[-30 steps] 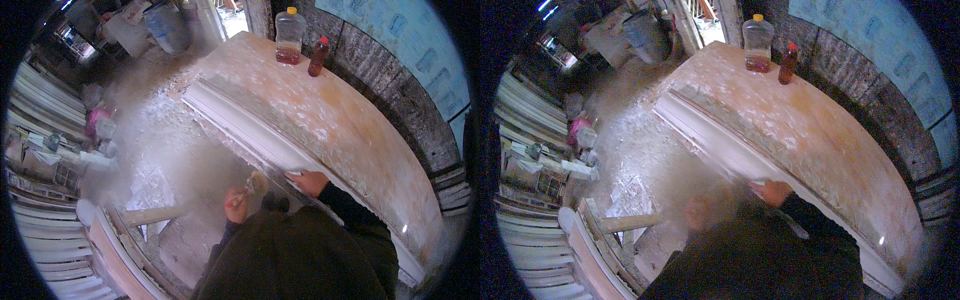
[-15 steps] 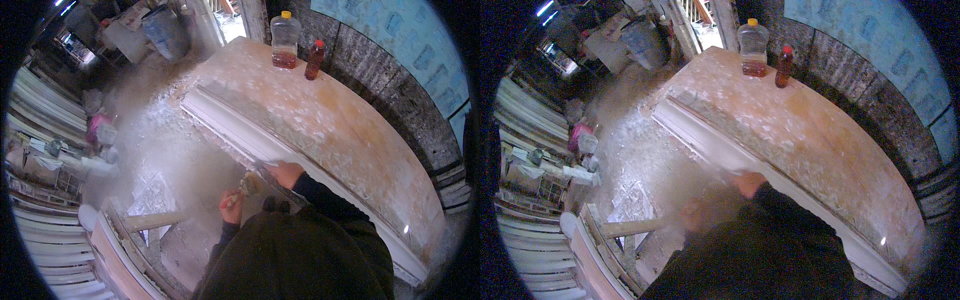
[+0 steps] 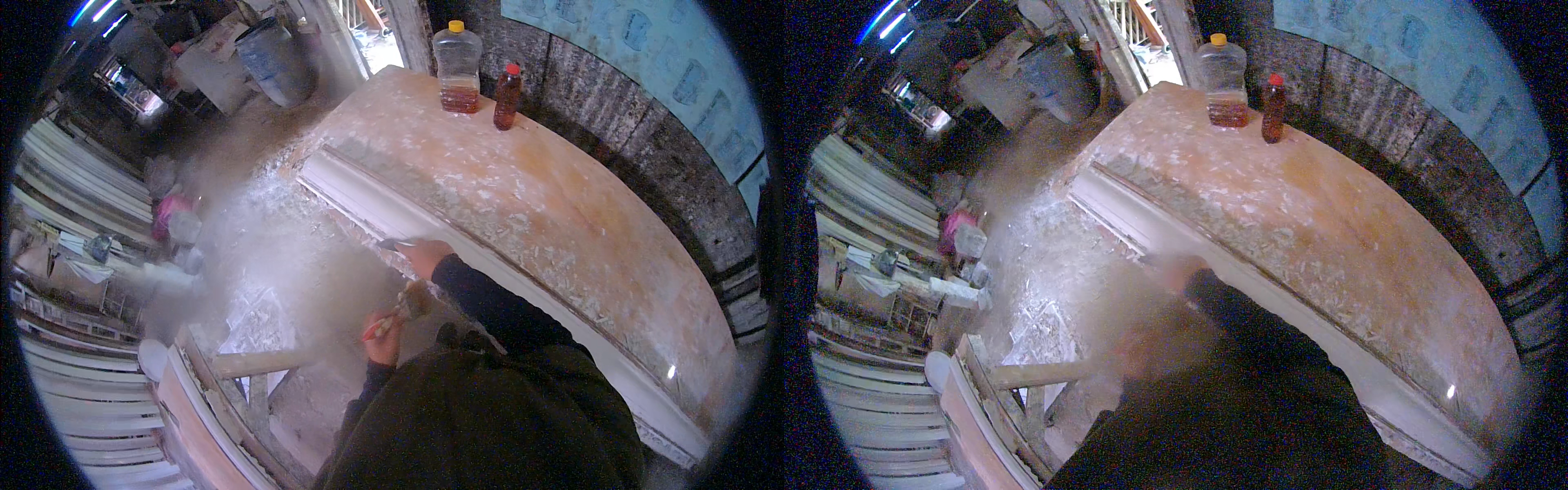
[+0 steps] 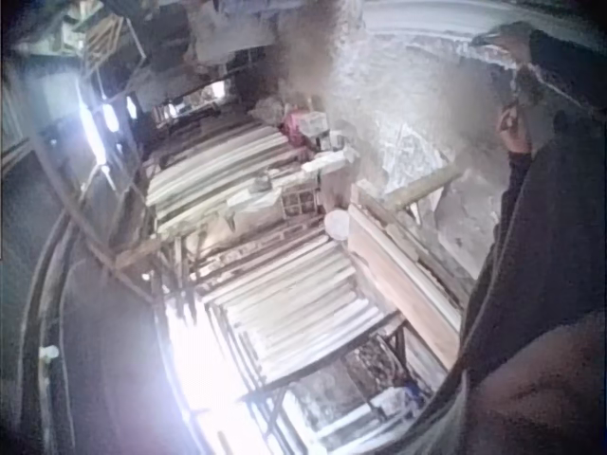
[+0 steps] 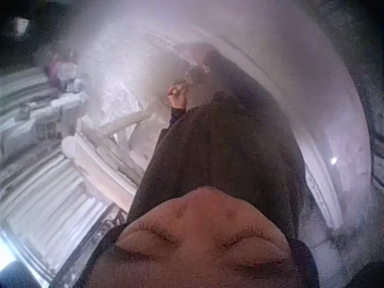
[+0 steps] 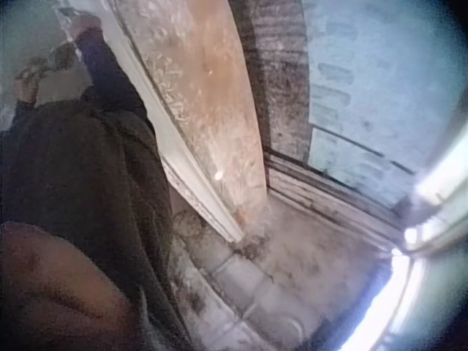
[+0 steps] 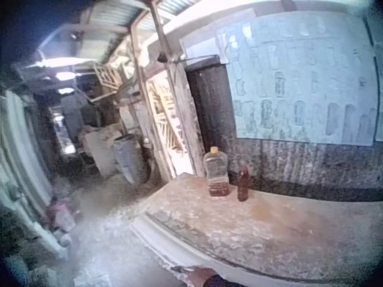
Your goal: The person scrapes a white substance from the edge of a large curved wooden panel using a scraper in the right hand and a brush in the left hand. The person repeatedly scrapes and brushes along the same edge while another person stands nearby.
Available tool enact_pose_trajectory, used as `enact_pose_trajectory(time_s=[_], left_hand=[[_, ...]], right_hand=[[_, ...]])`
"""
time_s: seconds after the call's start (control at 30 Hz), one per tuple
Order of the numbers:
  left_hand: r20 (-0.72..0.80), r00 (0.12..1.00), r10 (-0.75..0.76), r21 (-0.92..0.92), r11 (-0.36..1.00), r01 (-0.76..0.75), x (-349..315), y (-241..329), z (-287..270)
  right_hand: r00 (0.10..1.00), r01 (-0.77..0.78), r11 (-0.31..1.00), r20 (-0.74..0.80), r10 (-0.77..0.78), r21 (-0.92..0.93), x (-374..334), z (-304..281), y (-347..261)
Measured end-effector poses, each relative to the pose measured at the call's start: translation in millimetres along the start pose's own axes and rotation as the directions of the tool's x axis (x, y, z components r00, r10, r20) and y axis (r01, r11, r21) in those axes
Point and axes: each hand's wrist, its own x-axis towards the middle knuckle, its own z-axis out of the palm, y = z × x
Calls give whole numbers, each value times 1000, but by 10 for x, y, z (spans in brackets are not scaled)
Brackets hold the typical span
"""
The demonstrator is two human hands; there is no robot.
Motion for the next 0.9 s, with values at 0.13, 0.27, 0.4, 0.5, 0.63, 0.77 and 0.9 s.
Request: enact_pose_trajectory(time_s=[0.13,0.27,0.4,0.5,0.63,0.77,0.9], left_hand=[[-36,994,107,19,994,-107,-80,44,6],[29,999,-19,74,997,17,-188,-273,-18],[265,915,303,103,935,-340,-44,-120,0],[390,808,441,9,876,-482,244,94,9],[549,722,421,-209,906,-369,556,199,50],[700,619,356,-322,931,-172,707,382,281],[774,597,209,-289,956,40,426,175,809]], right_hand=[[998,7,995,59,-1,-100,-376,-26,198],[996,-2,993,90,13,-120,-342,48,167],[983,91,994,-156,-101,-64,154,126,28],[999,14,993,-52,-8,117,731,132,-112],[997,74,996,-32,-72,55,1075,-98,-200],[987,142,939,-120,-109,312,618,-247,284],[947,-70,913,-261,188,402,-536,-233,767]])
